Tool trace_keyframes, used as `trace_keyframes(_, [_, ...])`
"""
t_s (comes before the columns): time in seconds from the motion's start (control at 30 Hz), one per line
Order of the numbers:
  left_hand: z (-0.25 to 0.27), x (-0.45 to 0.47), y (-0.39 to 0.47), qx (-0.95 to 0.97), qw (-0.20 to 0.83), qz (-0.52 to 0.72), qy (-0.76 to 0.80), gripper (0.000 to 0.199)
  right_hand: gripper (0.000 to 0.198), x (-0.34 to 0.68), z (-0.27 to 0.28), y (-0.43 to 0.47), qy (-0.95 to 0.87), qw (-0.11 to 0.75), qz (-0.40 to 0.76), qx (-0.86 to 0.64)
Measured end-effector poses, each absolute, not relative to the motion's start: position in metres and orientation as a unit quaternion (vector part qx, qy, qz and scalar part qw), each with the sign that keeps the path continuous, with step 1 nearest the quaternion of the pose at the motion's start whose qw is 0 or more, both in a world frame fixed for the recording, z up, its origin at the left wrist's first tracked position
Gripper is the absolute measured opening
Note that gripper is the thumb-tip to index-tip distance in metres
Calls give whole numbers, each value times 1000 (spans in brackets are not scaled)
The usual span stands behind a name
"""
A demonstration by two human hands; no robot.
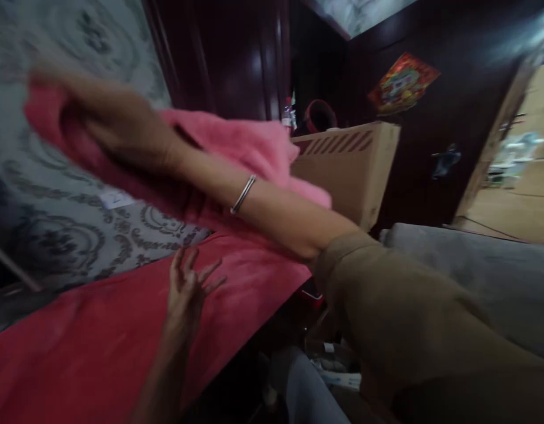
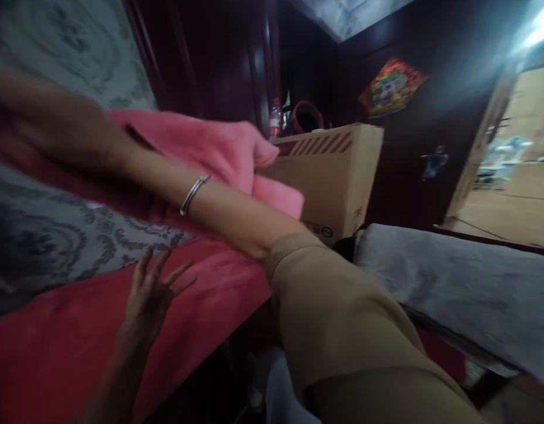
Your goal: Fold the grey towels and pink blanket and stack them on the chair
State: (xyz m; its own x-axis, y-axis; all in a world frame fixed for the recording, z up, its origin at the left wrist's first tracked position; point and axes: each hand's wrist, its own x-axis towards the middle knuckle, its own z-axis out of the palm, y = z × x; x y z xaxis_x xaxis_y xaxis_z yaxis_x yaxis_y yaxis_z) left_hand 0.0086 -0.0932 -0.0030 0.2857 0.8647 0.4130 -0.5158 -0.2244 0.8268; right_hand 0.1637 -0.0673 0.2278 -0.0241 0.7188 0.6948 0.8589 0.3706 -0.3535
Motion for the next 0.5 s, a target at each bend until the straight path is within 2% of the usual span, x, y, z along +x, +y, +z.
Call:
trace_keyframes(0.07, [-11,-20,-80,464,613,612,187,42,19,136,153,-54,-777,391,-41,-491])
trace_keyframes(0.13, [-35,-54,-70,389,634,616,261,18,29,118,83,-45,-840,354,5,-412])
trace_keyframes(0.2, [-69,-87,-68,317,659,582,356,7,40,114,27,-37,-881,324,47,-343])
trace_keyframes(0.27, [-105,-112,-74,284,657,561,417,9,45,131,-18,-31,-866,329,82,-367])
trace_keyframes(0.33, [-130,-128,-82,313,597,587,449,18,42,166,-58,-30,-779,353,108,-507])
trace_keyframes(0.43, [-136,-133,-81,451,386,629,502,40,37,222,-110,-40,-697,340,114,-621])
trace_keyframes(0.5, [-124,-124,-68,587,228,580,518,42,37,242,-135,-49,-684,333,114,-639])
